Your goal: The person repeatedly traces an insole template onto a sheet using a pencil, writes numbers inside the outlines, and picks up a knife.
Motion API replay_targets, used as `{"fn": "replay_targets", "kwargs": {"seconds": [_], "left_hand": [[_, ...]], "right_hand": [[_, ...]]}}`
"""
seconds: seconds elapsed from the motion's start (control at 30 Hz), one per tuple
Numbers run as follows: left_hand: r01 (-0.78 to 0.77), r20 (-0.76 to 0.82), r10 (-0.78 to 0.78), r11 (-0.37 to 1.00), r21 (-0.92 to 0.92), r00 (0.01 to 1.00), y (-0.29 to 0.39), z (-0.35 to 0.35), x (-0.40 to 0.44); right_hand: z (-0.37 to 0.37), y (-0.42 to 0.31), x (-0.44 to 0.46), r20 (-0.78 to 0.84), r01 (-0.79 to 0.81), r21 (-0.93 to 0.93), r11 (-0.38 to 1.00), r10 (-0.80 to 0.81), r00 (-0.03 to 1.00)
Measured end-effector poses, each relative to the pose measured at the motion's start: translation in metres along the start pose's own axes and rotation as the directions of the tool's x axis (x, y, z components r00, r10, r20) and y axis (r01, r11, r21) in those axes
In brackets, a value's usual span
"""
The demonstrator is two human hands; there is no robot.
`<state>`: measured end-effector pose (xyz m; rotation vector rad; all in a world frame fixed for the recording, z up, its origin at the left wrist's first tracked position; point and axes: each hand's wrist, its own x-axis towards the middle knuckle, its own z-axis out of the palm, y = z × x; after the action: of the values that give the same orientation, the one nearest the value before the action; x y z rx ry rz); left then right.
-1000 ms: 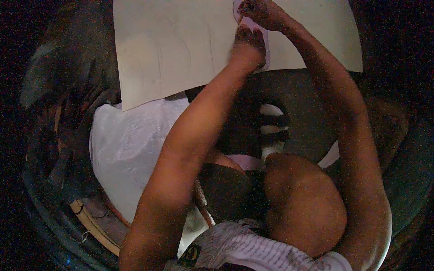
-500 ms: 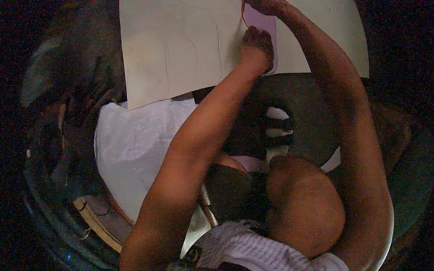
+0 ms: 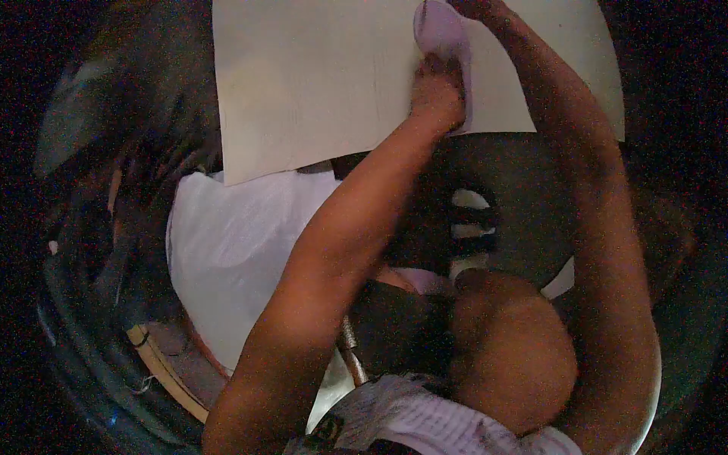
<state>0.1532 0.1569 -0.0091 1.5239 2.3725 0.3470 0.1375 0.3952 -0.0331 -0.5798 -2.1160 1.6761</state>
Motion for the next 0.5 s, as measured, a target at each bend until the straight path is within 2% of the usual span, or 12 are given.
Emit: {"fn": "replay_targets", "kwargs": {"seconds": [0.03, 0.07, 0.2, 0.27, 0.3, 0.33, 0.37, 0.4, 0.43, 0.5], "left_hand": [[-0.007, -0.003, 0.007, 1.0, -0.006, 1.0, -0.001, 0.001, 0.001], [-0.033, 0.013, 0.033, 0.999, 0.005, 0.999, -0.004, 0.005, 0.0], [-0.062, 0.004, 0.062, 0.998, 0.034, 0.998, -0.003, 0.001, -0.002], [-0.049, 0.037, 0.05, 0.998, -0.028, 0.998, -0.003, -0.01, -0.002], [-0.03, 0.071, 0.036, 0.995, -0.091, 0.997, -0.002, -0.012, -0.002], [-0.033, 0.07, 0.039, 0.995, -0.092, 0.997, -0.004, -0.004, -0.001], [-0.05, -0.004, 0.05, 0.998, -0.036, 0.999, -0.007, 0.005, -0.001], [-0.063, -0.078, 0.065, 0.998, 0.022, 0.995, -0.008, 0.011, 0.0], [-0.067, -0.079, 0.068, 0.998, 0.02, 0.995, -0.006, 0.003, 0.0], [-0.042, 0.158, 0.037, 0.999, 0.03, 0.987, -0.004, -0.021, -0.002]], "right_hand": [[-0.001, 0.002, 0.0, 0.092, 0.216, -0.465, 0.859, -0.195, 0.976], [0.0, 0.003, 0.0, 0.262, 0.391, -0.788, 0.476, -0.315, 0.912], [0.009, -0.007, -0.015, 0.148, 0.31, -0.833, 0.458, -0.355, 0.923], [0.014, -0.036, -0.03, -0.059, 0.096, -0.531, 0.842, -0.15, 0.987], [0.017, -0.054, -0.039, -0.063, 0.095, -0.533, 0.841, -0.151, 0.986], [0.021, -0.072, -0.047, -0.128, -0.075, -0.521, 0.85, 0.009, 0.992], [0.022, -0.082, -0.052, -0.192, -0.244, -0.498, 0.832, 0.169, 0.967], [0.02, -0.076, -0.056, -0.196, -0.245, -0.5, 0.831, 0.168, 0.966], [0.018, -0.06, -0.062, -0.197, -0.202, -0.476, 0.856, 0.12, 0.973], [0.019, -0.039, -0.081, -0.206, -0.164, -0.454, 0.876, 0.076, 0.976]]}}
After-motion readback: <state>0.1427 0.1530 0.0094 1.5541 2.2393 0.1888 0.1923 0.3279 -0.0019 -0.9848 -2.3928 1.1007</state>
